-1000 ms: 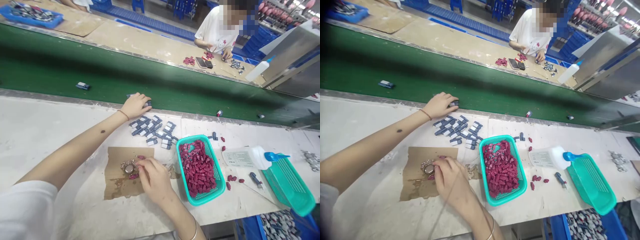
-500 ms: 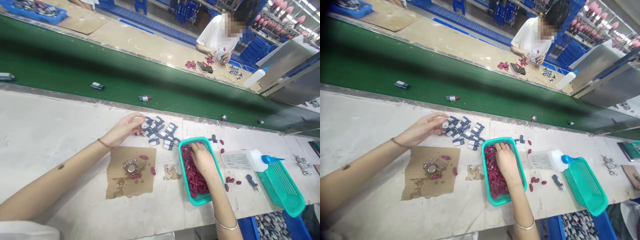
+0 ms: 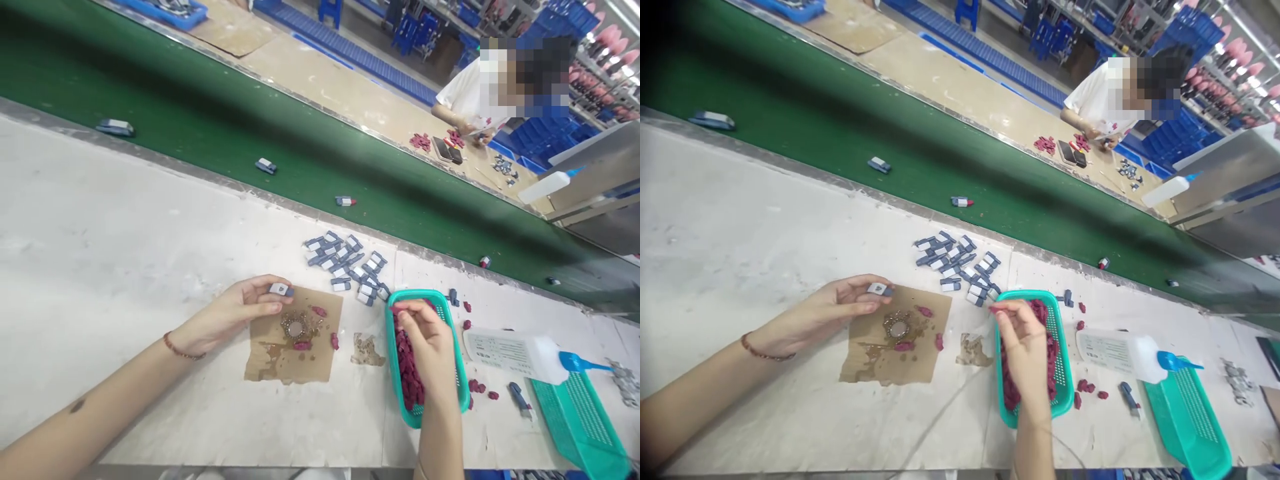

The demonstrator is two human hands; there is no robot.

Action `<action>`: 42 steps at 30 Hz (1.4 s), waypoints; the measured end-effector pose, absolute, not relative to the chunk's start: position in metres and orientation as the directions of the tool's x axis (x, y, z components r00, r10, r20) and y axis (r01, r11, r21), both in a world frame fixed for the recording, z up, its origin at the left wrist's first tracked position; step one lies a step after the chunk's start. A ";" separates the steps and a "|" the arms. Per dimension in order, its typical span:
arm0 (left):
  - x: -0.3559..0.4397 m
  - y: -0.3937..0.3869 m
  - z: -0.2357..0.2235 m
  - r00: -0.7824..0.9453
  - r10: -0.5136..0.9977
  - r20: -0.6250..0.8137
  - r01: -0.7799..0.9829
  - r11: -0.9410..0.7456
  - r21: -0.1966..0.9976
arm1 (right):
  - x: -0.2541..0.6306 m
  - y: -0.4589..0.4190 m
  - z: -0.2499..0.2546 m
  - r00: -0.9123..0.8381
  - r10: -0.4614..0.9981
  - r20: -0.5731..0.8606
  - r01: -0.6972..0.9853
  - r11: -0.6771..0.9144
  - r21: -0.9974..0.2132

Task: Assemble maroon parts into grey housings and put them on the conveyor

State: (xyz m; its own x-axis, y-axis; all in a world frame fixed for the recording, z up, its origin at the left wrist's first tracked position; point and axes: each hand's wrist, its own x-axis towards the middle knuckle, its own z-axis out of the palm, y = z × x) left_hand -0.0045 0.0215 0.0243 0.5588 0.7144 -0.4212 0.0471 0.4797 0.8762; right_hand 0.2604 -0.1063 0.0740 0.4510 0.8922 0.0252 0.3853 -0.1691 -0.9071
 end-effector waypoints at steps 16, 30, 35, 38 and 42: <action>-0.003 0.006 -0.002 0.491 0.847 -0.205 0.170 0.137 0.976 | 0.166 -0.080 0.005 -0.158 0.981 0.113 0.693 0.191 -0.695; -0.003 0.000 -0.010 0.518 0.853 -0.053 0.267 -0.102 0.958 | 0.171 -0.078 0.009 0.115 0.986 -0.120 0.270 -0.148 -0.951; -0.005 -0.001 -0.010 0.631 0.767 0.119 0.259 -0.353 0.899 | 0.171 -0.072 0.010 0.291 0.937 -0.195 -0.104 -0.171 -0.980; -0.005 -0.001 -0.009 0.688 0.703 0.181 0.235 -0.451 0.861 | 0.168 -0.069 0.010 0.321 0.928 -0.188 -0.119 -0.157 -0.980; -0.004 -0.001 -0.009 0.713 0.668 0.211 0.237 -0.513 0.825 | 0.166 -0.068 0.008 0.326 0.931 -0.168 -0.101 -0.142 -0.985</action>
State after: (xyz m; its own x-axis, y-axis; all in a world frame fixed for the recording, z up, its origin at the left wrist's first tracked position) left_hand -0.0039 -0.0015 -0.0085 0.7133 0.6685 0.2106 0.2372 -0.5130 0.8250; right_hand 0.1659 -0.0680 0.0080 0.3255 0.9306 -0.1675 -0.1009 -0.1420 -0.9847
